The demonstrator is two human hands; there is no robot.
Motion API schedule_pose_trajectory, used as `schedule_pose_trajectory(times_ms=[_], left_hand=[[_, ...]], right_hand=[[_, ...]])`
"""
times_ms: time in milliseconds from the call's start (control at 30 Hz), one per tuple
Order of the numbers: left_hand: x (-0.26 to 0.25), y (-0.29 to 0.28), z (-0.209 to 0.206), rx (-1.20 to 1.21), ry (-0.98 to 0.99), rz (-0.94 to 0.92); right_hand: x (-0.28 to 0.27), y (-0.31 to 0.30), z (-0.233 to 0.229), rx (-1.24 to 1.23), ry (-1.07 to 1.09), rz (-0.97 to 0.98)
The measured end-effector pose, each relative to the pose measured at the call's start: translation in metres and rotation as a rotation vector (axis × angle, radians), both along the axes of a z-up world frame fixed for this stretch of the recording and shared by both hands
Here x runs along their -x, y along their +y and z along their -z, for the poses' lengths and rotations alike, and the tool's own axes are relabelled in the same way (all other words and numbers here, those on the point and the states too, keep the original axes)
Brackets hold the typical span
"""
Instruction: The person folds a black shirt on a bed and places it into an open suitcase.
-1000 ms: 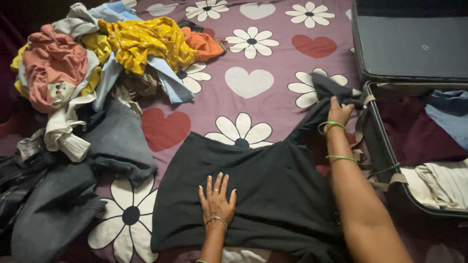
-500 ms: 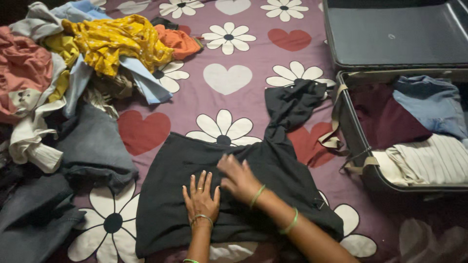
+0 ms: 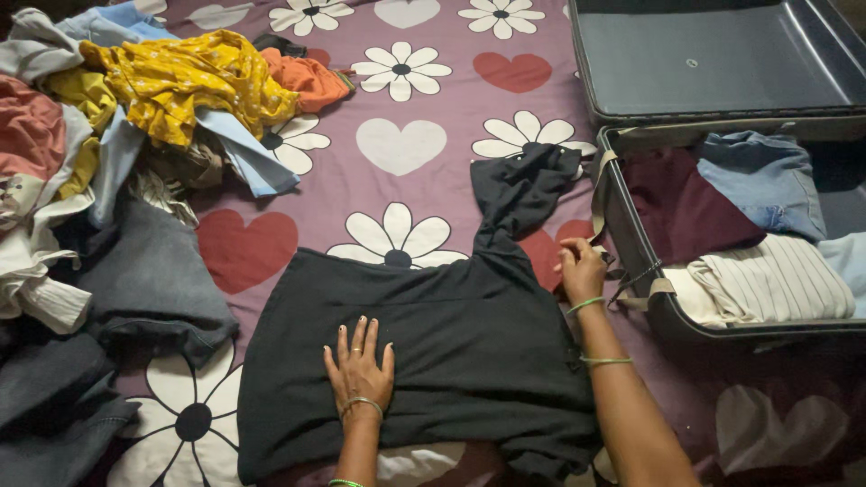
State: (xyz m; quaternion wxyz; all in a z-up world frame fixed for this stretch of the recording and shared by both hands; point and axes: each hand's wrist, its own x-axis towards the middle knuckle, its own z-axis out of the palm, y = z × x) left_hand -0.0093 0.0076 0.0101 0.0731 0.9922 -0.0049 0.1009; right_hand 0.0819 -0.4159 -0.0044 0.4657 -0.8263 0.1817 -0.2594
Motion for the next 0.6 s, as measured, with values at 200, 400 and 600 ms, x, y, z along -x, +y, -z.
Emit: schedule_pose_trajectory(times_ms=[200,400,600], left_hand=[[-0.003,0.002,0.006,0.000,-0.007,-0.001],[-0.002,0.003,0.009,-0.003,-0.025,0.010],[-0.003,0.002,0.007,0.012,-0.005,0.003]], right_hand=[[0.013,-0.035,0.034,0.346,0.420,-0.487],[0.064,-0.052,0.043,-0.244,0.591,-0.435],[0.086,-0.012,0.027,-0.020,0.526,-0.525]])
